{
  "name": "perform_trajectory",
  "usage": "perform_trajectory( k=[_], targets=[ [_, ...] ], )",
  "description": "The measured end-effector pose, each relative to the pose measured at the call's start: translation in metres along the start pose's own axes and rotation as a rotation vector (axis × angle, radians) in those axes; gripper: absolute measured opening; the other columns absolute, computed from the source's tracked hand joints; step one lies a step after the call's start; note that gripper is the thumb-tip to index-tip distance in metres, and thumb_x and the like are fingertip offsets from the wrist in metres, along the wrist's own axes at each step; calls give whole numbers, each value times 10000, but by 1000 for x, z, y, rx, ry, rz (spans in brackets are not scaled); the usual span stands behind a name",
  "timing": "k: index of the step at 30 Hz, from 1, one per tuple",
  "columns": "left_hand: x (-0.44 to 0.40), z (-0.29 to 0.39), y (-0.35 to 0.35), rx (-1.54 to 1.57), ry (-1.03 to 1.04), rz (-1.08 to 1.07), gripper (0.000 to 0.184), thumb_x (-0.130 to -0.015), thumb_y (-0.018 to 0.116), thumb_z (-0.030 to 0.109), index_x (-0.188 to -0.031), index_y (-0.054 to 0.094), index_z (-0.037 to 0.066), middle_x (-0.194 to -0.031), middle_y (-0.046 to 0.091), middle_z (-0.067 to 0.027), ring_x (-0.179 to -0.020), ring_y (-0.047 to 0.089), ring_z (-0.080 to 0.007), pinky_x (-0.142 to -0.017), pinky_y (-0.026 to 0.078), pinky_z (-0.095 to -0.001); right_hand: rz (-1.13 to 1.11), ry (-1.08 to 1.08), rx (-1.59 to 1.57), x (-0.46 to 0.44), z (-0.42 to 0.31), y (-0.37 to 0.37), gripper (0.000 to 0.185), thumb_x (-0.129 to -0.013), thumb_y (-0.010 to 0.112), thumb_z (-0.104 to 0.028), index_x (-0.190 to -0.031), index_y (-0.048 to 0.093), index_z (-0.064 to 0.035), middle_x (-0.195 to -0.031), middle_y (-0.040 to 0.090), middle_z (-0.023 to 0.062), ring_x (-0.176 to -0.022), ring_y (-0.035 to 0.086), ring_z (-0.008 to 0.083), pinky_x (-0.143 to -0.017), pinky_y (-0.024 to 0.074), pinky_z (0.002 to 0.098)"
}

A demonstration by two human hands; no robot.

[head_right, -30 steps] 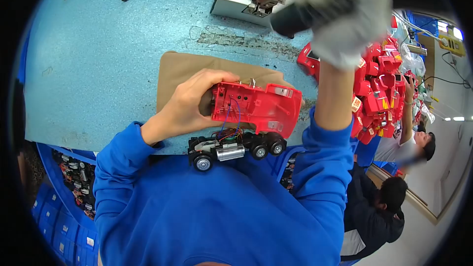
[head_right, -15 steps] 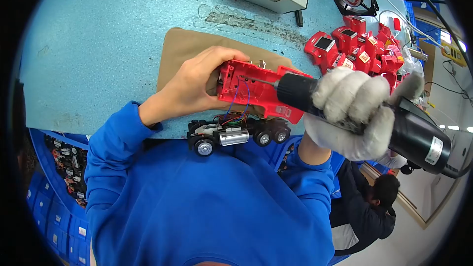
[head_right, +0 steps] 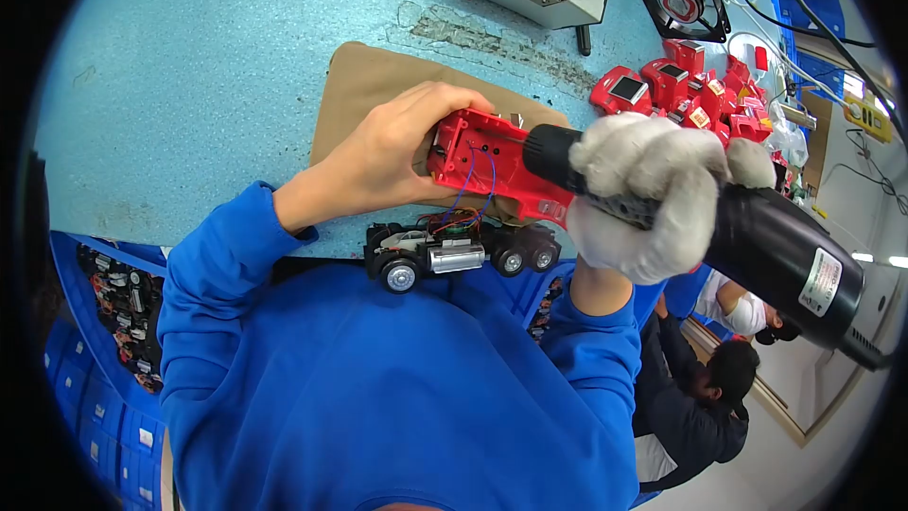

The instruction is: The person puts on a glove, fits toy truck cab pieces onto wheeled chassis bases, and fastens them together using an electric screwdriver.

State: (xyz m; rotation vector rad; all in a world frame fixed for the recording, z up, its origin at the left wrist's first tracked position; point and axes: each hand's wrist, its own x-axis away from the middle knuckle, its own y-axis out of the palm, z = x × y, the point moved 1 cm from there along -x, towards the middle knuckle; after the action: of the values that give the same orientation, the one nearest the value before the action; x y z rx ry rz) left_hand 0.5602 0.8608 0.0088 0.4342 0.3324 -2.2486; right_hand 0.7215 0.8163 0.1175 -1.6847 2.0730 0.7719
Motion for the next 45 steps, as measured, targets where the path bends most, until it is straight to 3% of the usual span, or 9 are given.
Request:
perform_trajectory(
  k=[10, 14, 19, 21, 24, 29, 37, 41, 45],
  targets=[
    [-2, 1, 0, -17, -29, -18, 558, -611, 757, 29, -1112, 512, 43, -1011, 584, -112, -899, 594, -263, -783, 491, -333, -36, 151, -3, 6, 11, 20, 232, -657, 502, 46, -858, 424, -40, -686, 548, 92, -613, 577, 176, -611, 506, 302],
    [-4, 1, -2, -42, -54, -59, 571, -620, 757, 42, -1133, 507, 39, -1046, 586, -119, -934, 598, -268, -816, 488, -325, -327, -32, 437, -1, 6, 21, 197, -733, 441, 84, -911, 394, 14, -685, 501, 83, -574, 532, 159, -546, 494, 304],
    [-4, 4, -1, -19, -87, -112, 601, -633, 765, 87, -1161, 485, 31, -1060, 578, -139, -978, 580, -293, -856, 468, -348, 127, 112, 307, 9, -5, 36, 334, -789, 521, 51, -1102, 416, -3, -680, 530, 86, -547, 532, 180, -539, 498, 347],
    [-1, 3, -2, -34, -77, -129, 625, -640, 774, 59, -1191, 481, 18, -1107, 584, -135, -1018, 595, -242, -906, 459, -308, 56, -127, 866, -12, -43, 35, 138, -864, 460, -137, -946, 461, -26, -636, 494, 52, -527, 487, 140, -520, 463, 325],
    [3, 4, 0, -96, -141, -70, 697, -629, 798, 77, -1228, 448, 9, -1134, 575, -153, -1074, 574, -240, -930, 450, -316, 252, 11, 136, -22, -90, -19, 248, -891, 407, -209, -717, 440, -35, -613, 464, 45, -536, 464, 142, -541, 436, 302],
    [1, 5, -2, -212, -76, -131, 679, -614, 811, 87, -1204, 481, 26, -1115, 584, -131, -1049, 579, -225, -911, 460, -314, 176, 233, 1409, 46, -59, -87, 225, -740, 662, -84, -935, 575, -13, -651, 590, 124, -590, 617, 231, -565, 491, 336],
    [-2, 12, 0, -141, -213, -180, 679, -610, 820, 89, -1198, 488, 20, -1117, 589, -109, -1048, 569, -180, -918, 448, -300, 44, 747, 1552, 112, -16, -105, 534, -767, 657, -223, -1235, 476, -40, -964, 623, 217, -898, 616, 349, -787, 486, 407],
    [1, 16, -1, -82, -49, -101, 655, -616, 802, 63, -1199, 503, 31, -1132, 571, -127, -1059, 551, -233, -922, 434, -334, 41, 203, 1200, 145, -39, -94, 529, -755, 663, -284, -1168, 491, -1, -1095, 528, 211, -1025, 517, 373, -900, 415, 410],
    [-8, 95, -30, -563, 386, -130, 687, -518, 790, 67, -1162, 552, 69, -1113, 560, -107, -958, 526, -285, -859, 402, -377, 210, 298, 770, 209, -25, -34, 484, -634, 749, -26, -1064, 528, -34, -1047, 528, 170, -991, 532, 343, -872, 434, 397]
  ],
)
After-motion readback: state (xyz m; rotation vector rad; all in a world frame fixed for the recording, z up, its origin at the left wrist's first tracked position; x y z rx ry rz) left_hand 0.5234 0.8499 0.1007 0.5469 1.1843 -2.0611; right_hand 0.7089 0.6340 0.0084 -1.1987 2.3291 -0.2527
